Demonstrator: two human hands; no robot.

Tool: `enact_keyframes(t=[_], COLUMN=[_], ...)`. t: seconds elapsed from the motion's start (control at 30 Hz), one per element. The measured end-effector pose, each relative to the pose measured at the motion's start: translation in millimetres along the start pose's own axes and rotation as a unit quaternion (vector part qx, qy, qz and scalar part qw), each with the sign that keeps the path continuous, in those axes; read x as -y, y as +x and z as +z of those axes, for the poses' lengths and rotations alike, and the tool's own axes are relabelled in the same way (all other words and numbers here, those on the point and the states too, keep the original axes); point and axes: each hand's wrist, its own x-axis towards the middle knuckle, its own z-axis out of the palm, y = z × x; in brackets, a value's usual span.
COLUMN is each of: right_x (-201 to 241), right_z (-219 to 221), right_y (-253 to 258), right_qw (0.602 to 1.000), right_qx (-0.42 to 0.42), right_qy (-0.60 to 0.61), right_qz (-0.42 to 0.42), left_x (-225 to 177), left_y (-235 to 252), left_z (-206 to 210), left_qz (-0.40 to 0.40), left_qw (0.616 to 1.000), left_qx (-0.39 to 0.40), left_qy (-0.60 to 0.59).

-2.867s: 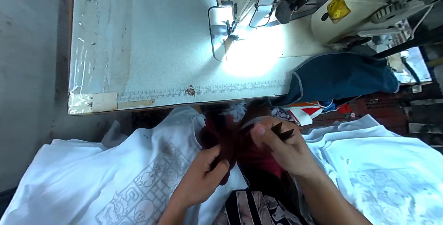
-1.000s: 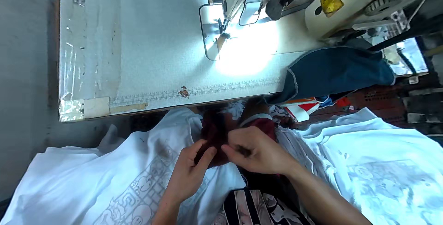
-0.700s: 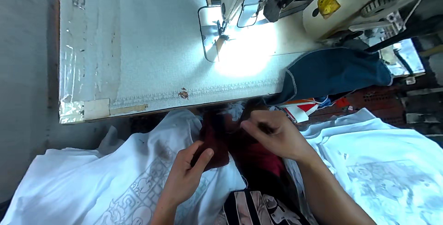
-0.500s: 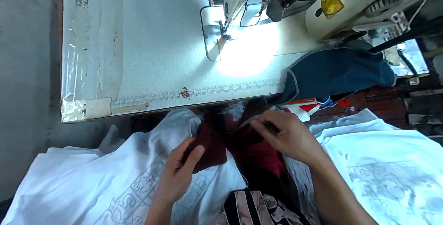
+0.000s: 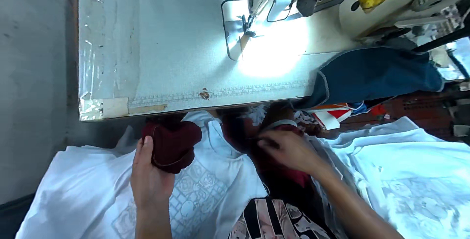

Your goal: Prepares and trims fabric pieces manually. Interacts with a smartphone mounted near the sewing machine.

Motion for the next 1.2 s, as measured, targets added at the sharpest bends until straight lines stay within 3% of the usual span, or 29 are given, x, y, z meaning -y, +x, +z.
enact_keyframes(t=[0.1,0.2,0.27,0.33,0.4,0.5,0.57,0.67,0.73,0.83,0.9,0.97,1.1,1.2], right_x=[51.9,100.6,110.7,99.2,67.4,-31.9,-95.5,-118.1,-105.9,-102.9,-103.9,-77.9,2.0,61.0], right_z=[37.0,57.6,65.0,62.9,45.1,36.3,40.1,35.6,26.8,22.8,30.6,30.3,33.4,32.2], right_y=[29.0,58.0,74.6,80.7,77.2,90.7,98.2,102.1,107.1,112.8,115.3,110.2,76.5,59.1], right_qw=[0.986,0.978,0.966,0.935,0.938,0.967,0.938,0.886,0.878,0.913,0.941,0.96,0.988,0.947], right_qx=[-0.017,0.066,0.144,0.168,0.125,-0.033,-0.124,-0.178,-0.127,-0.03,-0.003,0.019,-0.14,-0.19], right_qy=[0.126,0.172,0.18,0.27,0.318,0.175,0.085,0.028,0.016,-0.031,-0.06,-0.057,0.046,0.223], right_qz=[-0.103,-0.1,-0.115,-0.155,-0.06,0.181,0.312,0.427,0.461,0.406,0.333,0.273,0.04,-0.13], left_x=[2.3,1.7,0.7,-2.6,-6.7,-10.6,-9.9,-8.2,-7.9,-6.1,-2.7,2.3,17.6,25.9], left_y=[1.7,0.2,0.1,2.6,5.1,7.7,8.8,7.4,6.6,4.5,1.7,-2.6,-9.2,-14.8], left_z=[3.1,5.1,4.9,0.7,-6.3,-12.6,-12.3,-9.2,-7.7,-6.0,-4.1,-1.1,7.7,17.9], left_qz=[-0.022,-0.031,-0.036,-0.035,-0.03,-0.026,-0.025,-0.03,-0.028,-0.027,-0.026,-0.03,-0.05,-0.044], left_qw=[0.999,0.997,0.997,0.996,0.996,0.995,0.996,0.997,0.997,0.998,0.997,0.996,0.996,0.997], left_qx=[-0.033,-0.038,-0.038,-0.038,-0.044,-0.039,-0.028,-0.013,-0.007,0.006,0.024,0.047,0.061,0.07], left_qy=[-0.032,-0.053,-0.064,-0.069,-0.076,-0.089,-0.085,-0.071,-0.066,-0.063,-0.069,-0.067,-0.047,-0.004])
